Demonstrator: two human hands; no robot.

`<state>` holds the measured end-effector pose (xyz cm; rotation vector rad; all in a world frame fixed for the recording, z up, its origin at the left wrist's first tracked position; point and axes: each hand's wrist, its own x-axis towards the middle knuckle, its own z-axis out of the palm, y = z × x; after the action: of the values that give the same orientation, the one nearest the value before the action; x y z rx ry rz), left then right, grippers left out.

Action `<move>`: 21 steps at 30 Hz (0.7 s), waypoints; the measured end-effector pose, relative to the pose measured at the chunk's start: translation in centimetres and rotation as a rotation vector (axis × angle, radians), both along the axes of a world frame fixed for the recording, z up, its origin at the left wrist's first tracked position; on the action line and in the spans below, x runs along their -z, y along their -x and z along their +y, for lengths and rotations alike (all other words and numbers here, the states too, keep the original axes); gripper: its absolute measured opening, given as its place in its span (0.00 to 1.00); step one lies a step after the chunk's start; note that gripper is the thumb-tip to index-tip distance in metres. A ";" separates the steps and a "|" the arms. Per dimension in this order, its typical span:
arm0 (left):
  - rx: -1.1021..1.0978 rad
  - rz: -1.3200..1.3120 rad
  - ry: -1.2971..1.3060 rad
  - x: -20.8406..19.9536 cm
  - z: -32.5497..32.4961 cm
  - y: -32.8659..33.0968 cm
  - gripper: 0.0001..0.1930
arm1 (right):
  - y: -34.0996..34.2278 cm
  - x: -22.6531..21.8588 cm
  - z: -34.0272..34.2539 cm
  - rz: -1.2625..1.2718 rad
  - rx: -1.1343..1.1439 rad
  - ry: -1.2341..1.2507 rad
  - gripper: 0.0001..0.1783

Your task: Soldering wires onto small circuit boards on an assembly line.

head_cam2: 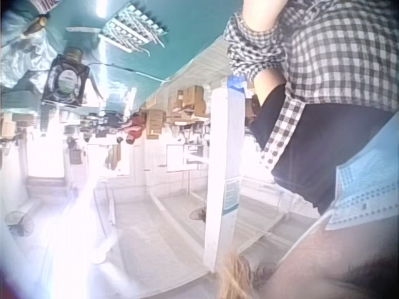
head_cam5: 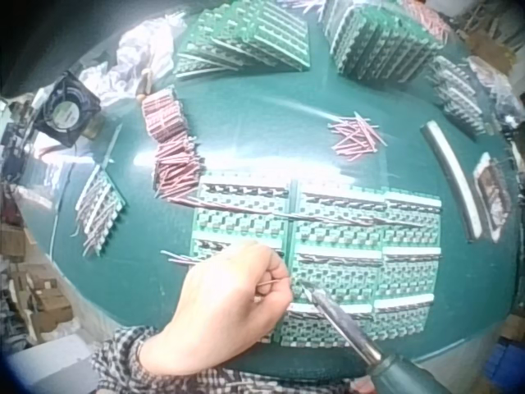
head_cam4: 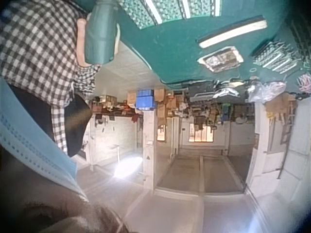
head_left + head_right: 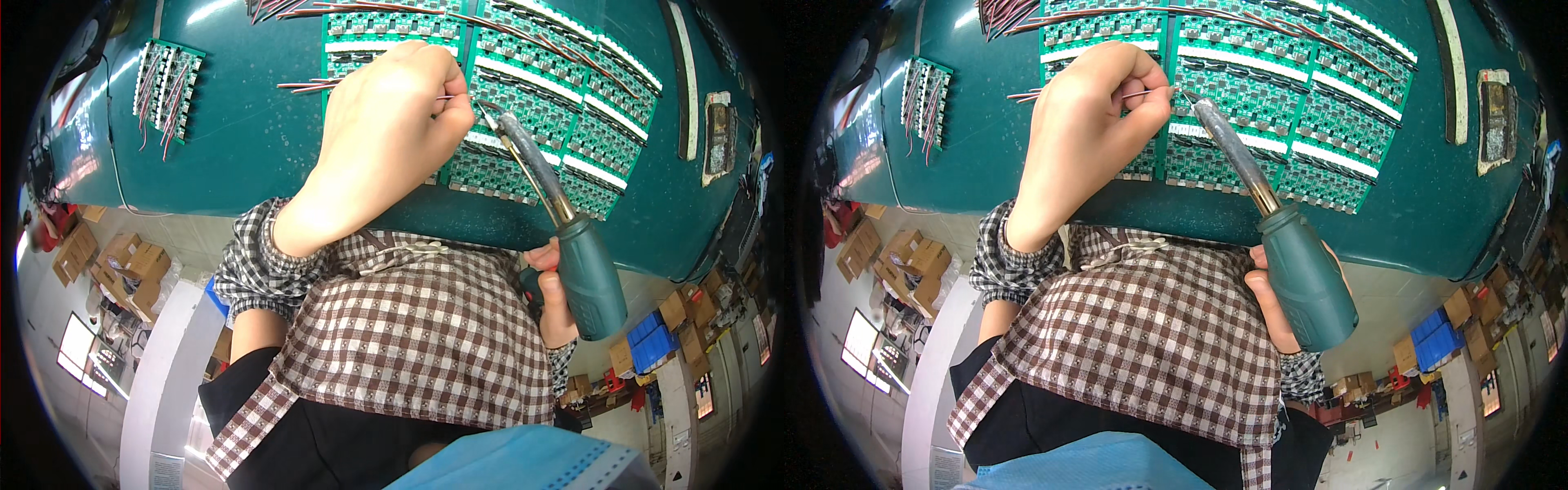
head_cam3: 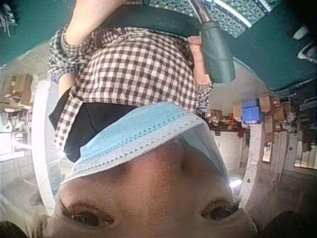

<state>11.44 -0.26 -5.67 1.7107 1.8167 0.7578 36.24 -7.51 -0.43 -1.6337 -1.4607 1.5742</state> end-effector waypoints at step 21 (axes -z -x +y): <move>-0.003 -0.016 0.025 -0.1 -0.1 -0.1 0.05 | -0.4 0.7 -0.5 0.033 0.085 0.003 0.31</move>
<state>11.55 -0.31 -5.59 1.6813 1.8112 0.7450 36.68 -8.03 -1.17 -1.6417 -1.3551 1.5500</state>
